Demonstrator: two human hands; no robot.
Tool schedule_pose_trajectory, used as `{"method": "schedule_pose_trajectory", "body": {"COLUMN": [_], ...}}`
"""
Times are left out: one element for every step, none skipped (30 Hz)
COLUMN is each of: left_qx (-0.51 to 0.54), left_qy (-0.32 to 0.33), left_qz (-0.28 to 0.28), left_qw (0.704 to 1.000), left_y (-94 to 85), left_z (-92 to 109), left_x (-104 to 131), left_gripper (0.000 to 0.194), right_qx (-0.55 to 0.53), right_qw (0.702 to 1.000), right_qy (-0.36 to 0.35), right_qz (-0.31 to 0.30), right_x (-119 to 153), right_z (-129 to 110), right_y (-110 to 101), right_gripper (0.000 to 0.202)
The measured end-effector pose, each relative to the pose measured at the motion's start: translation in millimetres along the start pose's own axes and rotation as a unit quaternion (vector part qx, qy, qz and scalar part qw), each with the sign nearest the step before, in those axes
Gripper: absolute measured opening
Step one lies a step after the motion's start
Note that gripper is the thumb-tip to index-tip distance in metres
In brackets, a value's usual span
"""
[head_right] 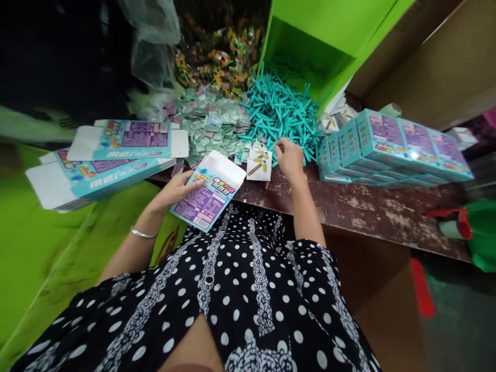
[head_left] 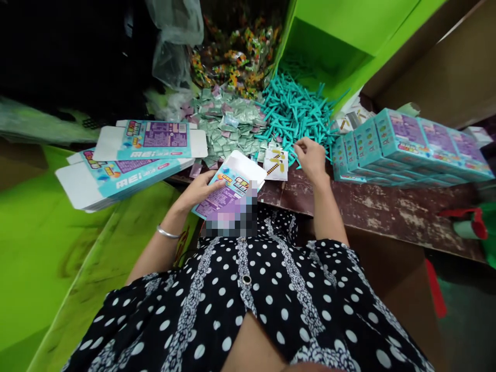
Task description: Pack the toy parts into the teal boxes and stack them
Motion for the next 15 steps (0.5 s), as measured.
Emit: {"method": "schedule_pose_trajectory", "body": {"left_qx": [0.004, 0.006, 0.007, 0.007, 0.007, 0.006, 0.005, 0.006, 0.007, 0.011, 0.015, 0.021, 0.029, 0.038, 0.047], "left_qy": [-0.010, -0.018, -0.025, -0.031, -0.035, -0.037, -0.038, -0.037, -0.036, -0.033, -0.030, -0.026, -0.022, -0.018, -0.013], "left_qz": [0.003, 0.008, 0.013, 0.016, 0.019, 0.022, 0.023, 0.024, 0.025, 0.026, 0.026, 0.025, 0.021, 0.016, 0.010], "left_qw": [1.000, 1.000, 1.000, 0.999, 0.999, 0.999, 0.999, 0.999, 0.999, 0.999, 0.999, 0.999, 0.999, 0.999, 0.999], "left_y": [-1.2, -2.4, -3.4, -3.8, -4.0, -3.9, -3.5, -3.2, -2.9, -2.8, -2.8, -2.6, -2.2, -1.6, -0.8], "left_z": [-4.2, -8.6, -13.2, -17.6, -21.7, -25.3, -28.4, -30.6, -32.2, -32.9, -33.1, -32.9, -32.2, -31.2, -30.2], "left_x": [0.7, 1.2, 1.4, 1.3, 0.9, 0.3, -0.4, -1.2, -2.1, -3.1, -4.1, -5.3, -6.6, -8.0, -9.3], "left_gripper": [0.087, 0.088, 0.087, 0.086, 0.085, 0.084, 0.083, 0.083, 0.082, 0.080, 0.077, 0.073, 0.069, 0.066, 0.062], "right_qx": [0.058, 0.095, 0.113, 0.118, 0.116, 0.114, 0.115, 0.119, 0.124, 0.125, 0.123, 0.115, 0.103, 0.084, 0.056], "right_qw": [0.998, 0.994, 0.991, 0.989, 0.989, 0.990, 0.990, 0.990, 0.989, 0.988, 0.988, 0.987, 0.986, 0.985, 0.984], "right_qy": [0.034, 0.060, 0.075, 0.080, 0.074, 0.060, 0.043, 0.026, 0.009, -0.007, -0.026, -0.048, -0.074, -0.106, -0.143], "right_qz": [0.006, -0.003, -0.021, -0.040, -0.054, -0.064, -0.070, -0.074, -0.080, -0.087, -0.095, -0.101, -0.106, -0.105, -0.095], "right_x": [-8.0, -14.0, -17.6, -19.1, -18.9, -17.6, -15.8, -14.3, -13.8, -15.0, -18.5, -24.5, -33.0, -43.8, -56.6], "right_z": [25.7, 49.6, 70.2, 87.2, 100.0, 109.2, 115.6, 119.8, 122.1, 122.4, 120.5, 115.9, 108.3, 97.2, 82.5], "right_y": [-9.0, -13.3, -13.6, -11.2, -7.5, -3.7, -0.7, 1.1, 1.3, -0.2, -3.8, -9.5, -17.3, -27.2, -39.6], "right_gripper": [0.012, 0.015, 0.019, 0.022, 0.022, 0.022, 0.023, 0.026, 0.032, 0.039, 0.047, 0.054, 0.058, 0.059, 0.058]}}
Point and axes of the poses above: each hand's wrist, its own x-axis away from the middle knuckle, its own y-axis out of the palm, z = x × y, the point moved 8 cm from there along -x, towards the middle knuckle, and after that the axes turned 8 degrees about -x, right-handed, at the moved point
